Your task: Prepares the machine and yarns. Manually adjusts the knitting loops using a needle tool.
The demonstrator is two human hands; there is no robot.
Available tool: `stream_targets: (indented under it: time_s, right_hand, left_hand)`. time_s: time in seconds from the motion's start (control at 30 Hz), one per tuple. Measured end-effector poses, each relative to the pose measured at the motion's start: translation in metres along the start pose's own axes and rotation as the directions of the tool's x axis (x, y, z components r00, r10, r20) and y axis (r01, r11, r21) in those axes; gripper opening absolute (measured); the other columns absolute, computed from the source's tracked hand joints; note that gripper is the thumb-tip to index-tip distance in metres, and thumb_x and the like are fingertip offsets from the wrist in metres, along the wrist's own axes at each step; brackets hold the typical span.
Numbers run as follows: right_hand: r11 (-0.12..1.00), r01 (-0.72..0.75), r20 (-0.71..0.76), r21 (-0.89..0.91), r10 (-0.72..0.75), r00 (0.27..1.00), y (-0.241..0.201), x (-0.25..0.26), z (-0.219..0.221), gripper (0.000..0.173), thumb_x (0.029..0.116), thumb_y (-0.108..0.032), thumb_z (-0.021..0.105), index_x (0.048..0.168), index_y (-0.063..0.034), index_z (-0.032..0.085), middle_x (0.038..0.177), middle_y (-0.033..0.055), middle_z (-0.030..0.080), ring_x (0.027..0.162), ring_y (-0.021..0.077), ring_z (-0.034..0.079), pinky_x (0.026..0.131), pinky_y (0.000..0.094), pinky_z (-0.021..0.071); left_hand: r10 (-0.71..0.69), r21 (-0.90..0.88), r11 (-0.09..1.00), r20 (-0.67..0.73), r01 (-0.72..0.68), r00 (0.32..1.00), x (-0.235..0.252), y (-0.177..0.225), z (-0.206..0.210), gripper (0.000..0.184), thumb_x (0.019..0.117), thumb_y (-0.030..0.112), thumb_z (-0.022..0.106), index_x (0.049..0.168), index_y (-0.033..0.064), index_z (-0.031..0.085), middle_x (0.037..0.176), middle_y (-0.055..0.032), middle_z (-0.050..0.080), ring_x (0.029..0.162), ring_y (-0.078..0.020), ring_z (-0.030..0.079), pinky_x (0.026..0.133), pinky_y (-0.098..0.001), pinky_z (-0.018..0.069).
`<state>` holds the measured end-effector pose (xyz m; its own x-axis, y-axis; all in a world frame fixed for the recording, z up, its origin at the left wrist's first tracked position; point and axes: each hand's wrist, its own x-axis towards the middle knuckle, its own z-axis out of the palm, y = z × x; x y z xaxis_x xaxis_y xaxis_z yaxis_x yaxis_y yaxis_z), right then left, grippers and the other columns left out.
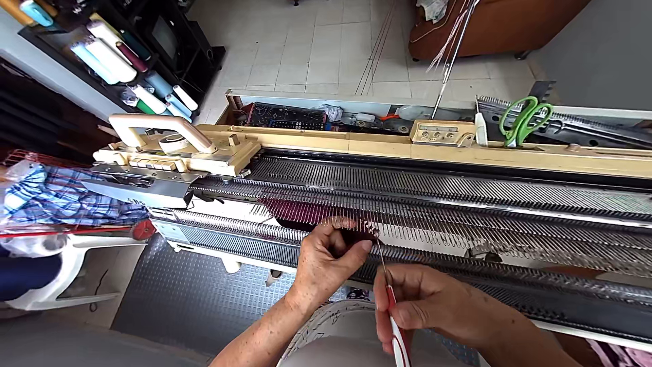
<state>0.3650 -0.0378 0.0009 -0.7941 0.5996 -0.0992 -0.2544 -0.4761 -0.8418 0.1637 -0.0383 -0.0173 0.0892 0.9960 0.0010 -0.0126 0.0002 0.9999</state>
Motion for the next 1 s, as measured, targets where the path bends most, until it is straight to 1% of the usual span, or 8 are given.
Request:
stream_targets:
  time_s: [0.2,0.37,0.5,0.7,0.77,0.83,0.9,1.0]
  right_hand:
    - [1.000,-0.021,0.039,-0.009,0.021,0.999,-0.012,-0.016,0.017,0.020,0.0972,-0.022,0.069,0.115,-0.0137,0.061,0.099,-0.0021,0.073,0.089,0.0058,0.073,0.075,0.0220,0.0620]
    - [0.999,-0.039,-0.025,0.011,0.039,0.999,0.001,0.013,-0.009,0.011,0.1028,-0.016,0.058,0.113,-0.0123,0.061,0.099,-0.0026,0.074,0.091,0.0075,0.073,0.075,0.0226,0.0625]
    - [1.000,0.010,0.025,-0.002,-0.010,1.000,-0.004,-0.003,0.010,0.016,0.1006,-0.018,0.063,0.115,-0.0127,0.060,0.101,-0.0006,0.073,0.093,0.0076,0.073,0.076,0.0238,0.0627]
    - [1.000,-0.011,0.054,0.007,0.011,0.998,-0.012,-0.012,0.023,0.020,0.0976,-0.020,0.068,0.115,-0.0127,0.061,0.099,-0.0008,0.073,0.090,0.0074,0.073,0.074,0.0230,0.0626]
    - [0.999,-0.023,0.051,0.023,0.022,0.998,-0.014,-0.015,0.026,0.020,0.0968,-0.020,0.069,0.115,-0.0133,0.062,0.098,-0.0011,0.073,0.089,0.0069,0.073,0.074,0.0226,0.0623]
    - [0.999,-0.021,0.036,0.028,0.020,0.999,-0.013,-0.015,0.023,0.020,0.0965,-0.019,0.069,0.114,-0.0131,0.062,0.098,-0.0005,0.074,0.089,0.0076,0.073,0.074,0.0231,0.0626]
    - [1.000,-0.010,0.012,0.010,0.009,1.000,-0.008,-0.007,0.013,0.018,0.0990,-0.019,0.066,0.116,-0.0126,0.062,0.100,-0.0003,0.073,0.092,0.0078,0.073,0.076,0.0233,0.0624]
    - [0.998,-0.053,-0.060,0.019,0.054,0.997,0.002,0.018,-0.007,0.012,0.1034,-0.015,0.056,0.114,-0.0110,0.061,0.100,-0.0010,0.074,0.093,0.0093,0.073,0.076,0.0243,0.0629]
  left_hand:
    - [0.037,0.039,0.999,-0.024,-0.036,0.999,-0.004,0.004,0.005,0.017,0.0881,0.003,0.069,0.105,0.0009,0.071,0.058,0.0120,0.050,0.053,0.0033,0.048,0.055,-0.0153,0.0437]
    - [0.021,0.008,1.000,0.025,-0.021,0.999,0.000,-0.003,-0.006,0.018,0.0881,0.003,0.069,0.106,0.0002,0.071,0.058,0.0128,0.050,0.054,0.0048,0.047,0.054,-0.0142,0.0418]
    - [0.026,0.010,1.000,0.004,-0.026,1.000,-0.001,0.002,-0.004,0.018,0.0867,0.001,0.069,0.104,0.0008,0.072,0.057,0.0133,0.050,0.053,0.0053,0.046,0.054,-0.0140,0.0417]
    - [0.063,0.066,0.996,-0.019,-0.061,0.998,-0.001,0.003,-0.002,0.014,0.0882,0.003,0.069,0.102,0.0007,0.073,0.056,0.0132,0.047,0.052,0.0050,0.044,0.053,-0.0140,0.0407]
    - [0.100,0.091,0.991,-0.022,-0.098,0.995,-0.003,0.001,-0.002,0.012,0.0899,0.004,0.069,0.100,0.0018,0.074,0.061,0.0104,0.054,0.056,0.0036,0.050,0.057,-0.0152,0.0449]
    - [0.118,0.110,0.987,0.007,-0.118,0.993,-0.002,-0.003,-0.008,0.012,0.0921,0.003,0.067,0.098,0.0012,0.077,0.077,0.0024,0.069,0.071,0.0002,0.063,0.068,-0.0171,0.0544]
    - [0.047,0.034,0.998,0.065,-0.049,0.997,0.004,-0.009,-0.016,0.014,0.0968,0.002,0.061,0.096,-0.0022,0.074,0.079,0.0006,0.071,0.069,0.0010,0.063,0.065,-0.0149,0.0530]
    - [-0.056,-0.056,0.996,0.136,0.064,0.989,0.010,-0.009,-0.022,0.016,0.1019,0.004,0.052,0.096,0.0008,0.067,0.069,0.0067,0.065,0.063,0.0023,0.061,0.060,-0.0137,0.0510]
